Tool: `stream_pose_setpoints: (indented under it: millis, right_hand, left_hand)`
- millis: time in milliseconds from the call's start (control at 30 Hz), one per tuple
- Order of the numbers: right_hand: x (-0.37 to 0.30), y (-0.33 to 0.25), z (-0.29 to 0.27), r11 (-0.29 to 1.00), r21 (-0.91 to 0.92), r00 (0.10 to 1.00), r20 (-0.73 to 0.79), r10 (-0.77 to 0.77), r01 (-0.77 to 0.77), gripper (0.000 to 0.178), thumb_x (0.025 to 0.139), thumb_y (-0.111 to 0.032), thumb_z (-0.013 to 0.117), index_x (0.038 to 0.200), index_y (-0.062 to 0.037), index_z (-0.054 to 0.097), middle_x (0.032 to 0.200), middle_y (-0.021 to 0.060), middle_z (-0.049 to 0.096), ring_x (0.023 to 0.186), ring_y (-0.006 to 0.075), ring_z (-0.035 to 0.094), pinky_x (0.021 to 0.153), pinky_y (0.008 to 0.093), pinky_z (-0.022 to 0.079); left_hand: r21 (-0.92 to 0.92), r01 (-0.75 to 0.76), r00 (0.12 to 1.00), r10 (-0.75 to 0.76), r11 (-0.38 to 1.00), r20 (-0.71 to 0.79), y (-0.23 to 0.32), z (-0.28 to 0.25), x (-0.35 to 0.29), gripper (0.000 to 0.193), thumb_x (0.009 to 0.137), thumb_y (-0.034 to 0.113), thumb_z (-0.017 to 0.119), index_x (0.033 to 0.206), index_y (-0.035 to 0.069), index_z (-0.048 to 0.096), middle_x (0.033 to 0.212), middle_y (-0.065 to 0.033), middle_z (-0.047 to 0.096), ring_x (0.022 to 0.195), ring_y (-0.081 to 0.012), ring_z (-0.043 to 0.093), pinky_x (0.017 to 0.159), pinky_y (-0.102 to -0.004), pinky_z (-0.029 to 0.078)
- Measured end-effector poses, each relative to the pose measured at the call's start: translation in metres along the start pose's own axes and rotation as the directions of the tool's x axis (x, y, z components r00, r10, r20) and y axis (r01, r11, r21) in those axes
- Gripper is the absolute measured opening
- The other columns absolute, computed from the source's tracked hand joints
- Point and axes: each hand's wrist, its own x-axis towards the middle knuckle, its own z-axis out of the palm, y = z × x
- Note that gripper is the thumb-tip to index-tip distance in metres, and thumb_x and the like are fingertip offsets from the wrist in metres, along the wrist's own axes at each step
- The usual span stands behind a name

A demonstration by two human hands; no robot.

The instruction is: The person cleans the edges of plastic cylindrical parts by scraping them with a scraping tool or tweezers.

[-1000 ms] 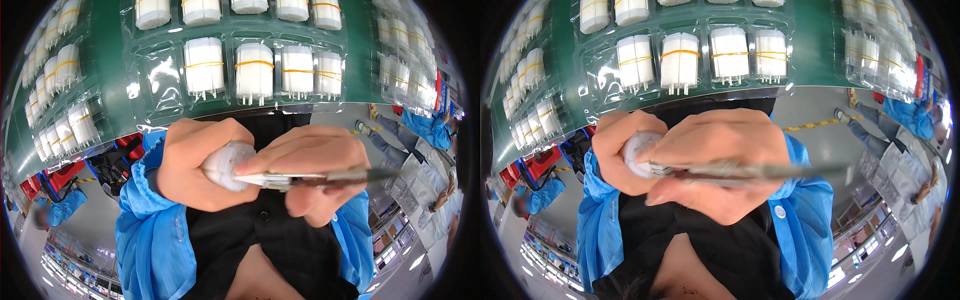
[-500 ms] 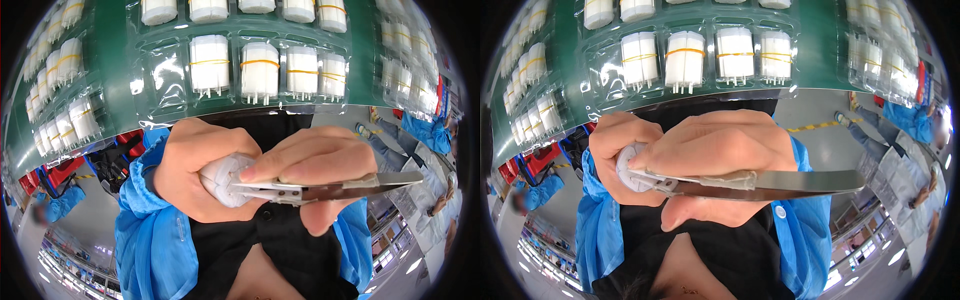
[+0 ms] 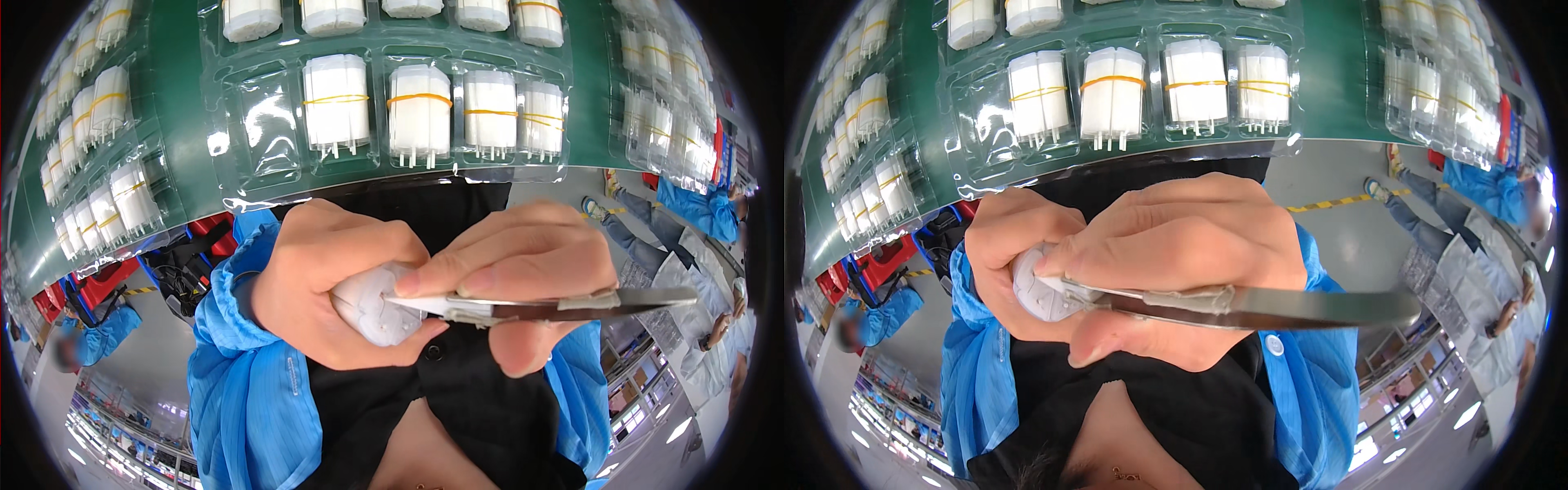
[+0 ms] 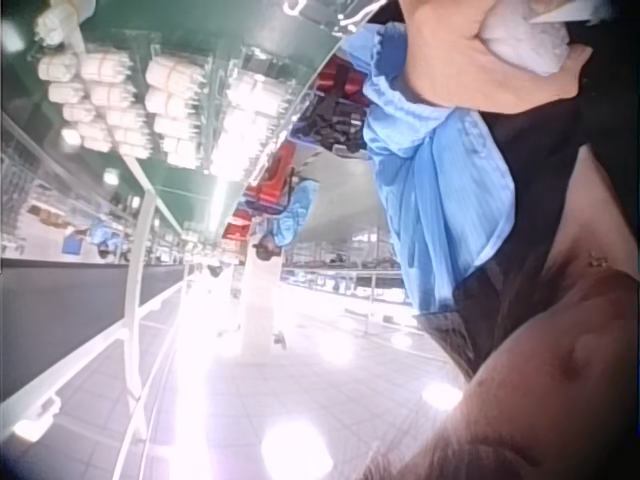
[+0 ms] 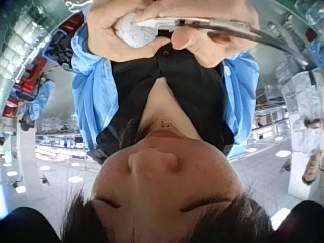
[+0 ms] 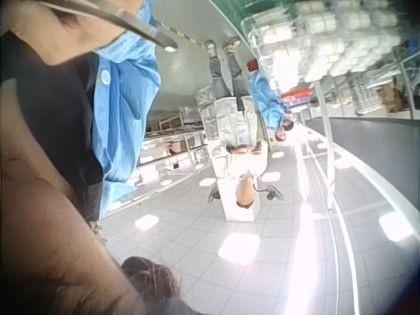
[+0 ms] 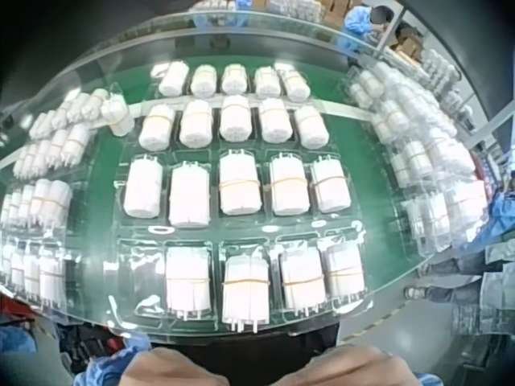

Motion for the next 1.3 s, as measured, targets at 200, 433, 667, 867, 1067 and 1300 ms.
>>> stream_pose_setpoints:
  millis: [200, 433, 667, 867, 1067, 1300]
  right_hand:
    - [0.000, 0.011, 0.010, 0.970, 0.209, 0.984, -0.156, -0.089, 0.121, 0.044, 0.086, -0.031, 0.059, 0.101, 0.0079, 0.046, 0.084, 0.0337, 0.061, 0.073, 0.0339, 0.067, 0.059, 0.0369, 0.056]
    - [-0.004, 0.012, 0.007, 0.963, 0.257, 0.992, -0.119, -0.046, 0.075, 0.045, 0.085, -0.031, 0.062, 0.102, 0.0078, 0.046, 0.083, 0.0352, 0.061, 0.073, 0.0351, 0.067, 0.059, 0.0373, 0.056]
    - [-0.008, 0.012, 0.009, 0.970, 0.229, 0.987, -0.154, -0.049, 0.084, 0.044, 0.085, -0.030, 0.062, 0.103, 0.0075, 0.048, 0.083, 0.0356, 0.061, 0.075, 0.0357, 0.067, 0.060, 0.0380, 0.056]
    - [-0.007, 0.001, 0.012, 0.989, -0.129, 0.988, -0.123, -0.090, 0.074, 0.046, 0.084, -0.037, 0.064, 0.095, 0.0075, 0.056, 0.084, 0.0258, 0.065, 0.064, 0.0296, 0.066, 0.055, 0.0329, 0.055]
    - [0.005, 0.001, 0.001, 0.999, 0.025, 0.995, -0.086, 0.041, -0.039, 0.051, 0.084, -0.039, 0.060, 0.094, 0.0095, 0.051, 0.081, 0.0284, 0.063, 0.065, 0.0296, 0.067, 0.054, 0.0350, 0.056]
    - [0.005, -0.008, 0.003, 0.978, 0.204, 0.997, -0.043, 0.059, -0.049, 0.043, 0.087, -0.029, 0.059, 0.099, 0.0098, 0.044, 0.081, 0.0334, 0.060, 0.070, 0.0357, 0.067, 0.057, 0.0389, 0.058]
  left_hand:
    - [-0.034, -0.035, 0.999, 0.034, 0.999, -0.006, 0.002, 0.003, 0.001, 0.029, 0.057, 0.012, 0.078, 0.074, 0.002, 0.058, 0.060, -0.0077, 0.058, 0.046, -0.0234, 0.057, 0.040, -0.0269, 0.040]
    - [-0.045, -0.038, 0.998, 0.040, 0.998, 0.040, 0.001, 0.000, 0.001, 0.029, 0.058, 0.013, 0.078, 0.076, 0.002, 0.058, 0.058, -0.0072, 0.056, 0.045, -0.0230, 0.056, 0.039, -0.0270, 0.040]
    - [-0.076, -0.039, 0.999, 0.039, 0.996, -0.004, -0.004, 0.005, -0.003, 0.029, 0.059, 0.013, 0.078, 0.076, 0.002, 0.058, 0.059, -0.0074, 0.056, 0.046, -0.0237, 0.056, 0.040, -0.0272, 0.040]
    - [0.037, -0.099, 0.987, 0.103, 0.994, -0.126, -0.003, 0.011, -0.003, 0.029, 0.057, 0.010, 0.077, 0.077, 0.002, 0.057, 0.062, -0.0094, 0.056, 0.048, -0.0267, 0.055, 0.042, -0.0297, 0.042]
    - [0.076, 0.009, 0.997, -0.002, 0.997, -0.079, 0.003, 0.002, 0.002, 0.032, 0.057, 0.011, 0.078, 0.080, 0.000, 0.059, 0.066, -0.0101, 0.059, 0.054, -0.0256, 0.060, 0.047, -0.0282, 0.046]
    - [0.068, -0.142, 0.972, 0.152, 0.988, -0.179, -0.011, 0.005, -0.004, 0.040, 0.058, 0.015, 0.082, 0.086, -0.002, 0.058, 0.068, -0.0097, 0.061, 0.054, -0.0196, 0.060, 0.047, -0.0247, 0.046]
